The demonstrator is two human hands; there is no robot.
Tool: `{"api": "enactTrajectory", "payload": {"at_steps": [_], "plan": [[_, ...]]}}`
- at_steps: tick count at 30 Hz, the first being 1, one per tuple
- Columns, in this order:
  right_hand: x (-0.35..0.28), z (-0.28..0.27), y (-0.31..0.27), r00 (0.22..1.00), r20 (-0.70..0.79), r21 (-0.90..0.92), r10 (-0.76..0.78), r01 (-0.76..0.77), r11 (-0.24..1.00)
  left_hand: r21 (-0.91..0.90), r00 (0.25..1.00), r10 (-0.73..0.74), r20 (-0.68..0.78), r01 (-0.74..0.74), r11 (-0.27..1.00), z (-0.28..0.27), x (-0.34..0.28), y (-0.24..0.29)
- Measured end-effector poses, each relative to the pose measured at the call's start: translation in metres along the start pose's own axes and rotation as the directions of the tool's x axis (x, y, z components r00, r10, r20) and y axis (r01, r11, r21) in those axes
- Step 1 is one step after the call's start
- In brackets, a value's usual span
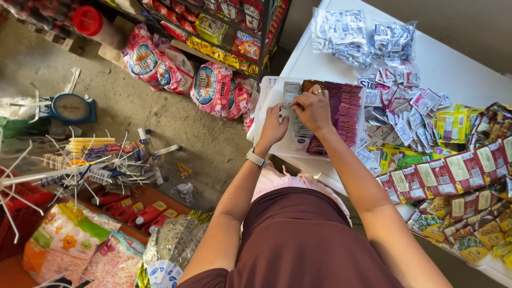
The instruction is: Organizing and arranging product sachets into a plastic basket on a store counter.
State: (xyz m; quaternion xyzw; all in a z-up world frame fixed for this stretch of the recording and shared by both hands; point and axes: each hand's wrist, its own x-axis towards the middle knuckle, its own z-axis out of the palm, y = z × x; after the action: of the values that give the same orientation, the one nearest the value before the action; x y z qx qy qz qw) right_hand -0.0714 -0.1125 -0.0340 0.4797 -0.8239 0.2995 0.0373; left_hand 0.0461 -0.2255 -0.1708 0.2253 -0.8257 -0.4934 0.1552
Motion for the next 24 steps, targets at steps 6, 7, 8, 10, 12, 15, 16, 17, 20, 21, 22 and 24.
{"api": "enactTrajectory", "payload": {"at_steps": [6, 7, 8, 10, 12, 15, 16, 17, 20, 21, 22, 24], "plan": [[-0.004, 0.015, 0.008, 1.000, -0.024, -0.147, 0.005, -0.008, 0.989, -0.038, 0.991, -0.033, 0.129, 0.038, 0.999, 0.001, 0.008, 0.005], [-0.004, 0.014, 0.007, 0.999, -0.029, -0.151, 0.018, -0.023, 0.988, -0.037, 0.989, -0.028, 0.144, 0.034, 0.999, -0.001, 0.008, 0.010], [-0.004, 0.014, 0.005, 0.999, -0.038, -0.182, 0.020, -0.027, 0.983, -0.015, 0.984, -0.062, 0.166, 0.065, 0.998, -0.002, 0.007, 0.015], [-0.004, 0.012, 0.003, 0.998, -0.051, -0.214, 0.031, -0.041, 0.976, 0.011, 0.976, -0.093, 0.197, 0.093, 0.996, -0.005, 0.005, 0.024], [-0.002, 0.012, 0.002, 0.997, -0.071, -0.217, 0.017, -0.032, 0.976, 0.015, 0.970, -0.108, 0.218, 0.107, 0.994, -0.007, 0.005, 0.032], [-0.002, 0.010, 0.001, 0.998, -0.055, -0.205, 0.036, -0.047, 0.978, 0.009, 0.978, -0.037, 0.203, 0.036, 0.999, 0.002, 0.003, 0.015], [-0.003, 0.010, 0.001, 0.997, -0.059, -0.206, 0.043, -0.055, 0.977, 0.010, 0.977, -0.034, 0.210, 0.033, 0.999, -0.002, 0.003, 0.020], [-0.003, 0.010, 0.001, 0.997, -0.059, -0.211, 0.047, -0.058, 0.976, 0.007, 0.968, -0.081, 0.236, 0.082, 0.997, -0.006, 0.004, 0.025], [-0.005, 0.006, -0.001, 0.996, -0.068, -0.191, 0.061, -0.072, 0.979, -0.004, 0.967, -0.069, 0.244, 0.072, 0.997, -0.006, 0.003, 0.012], [-0.006, 0.004, -0.001, 0.995, -0.074, -0.168, 0.067, -0.079, 0.983, -0.016, 0.975, -0.011, 0.223, 0.015, 1.000, -0.004, 0.003, 0.003], [-0.008, 0.001, -0.002, 0.994, -0.078, -0.168, 0.072, -0.085, 0.982, -0.014, 0.974, -0.007, 0.228, 0.011, 1.000, -0.009, 0.003, 0.008], [-0.012, -0.005, -0.002, 0.991, -0.108, -0.130, 0.081, -0.095, 0.987, -0.108, 0.981, -0.013, 0.191, 0.034, 0.994, -0.018, 0.002, 0.018]]}}
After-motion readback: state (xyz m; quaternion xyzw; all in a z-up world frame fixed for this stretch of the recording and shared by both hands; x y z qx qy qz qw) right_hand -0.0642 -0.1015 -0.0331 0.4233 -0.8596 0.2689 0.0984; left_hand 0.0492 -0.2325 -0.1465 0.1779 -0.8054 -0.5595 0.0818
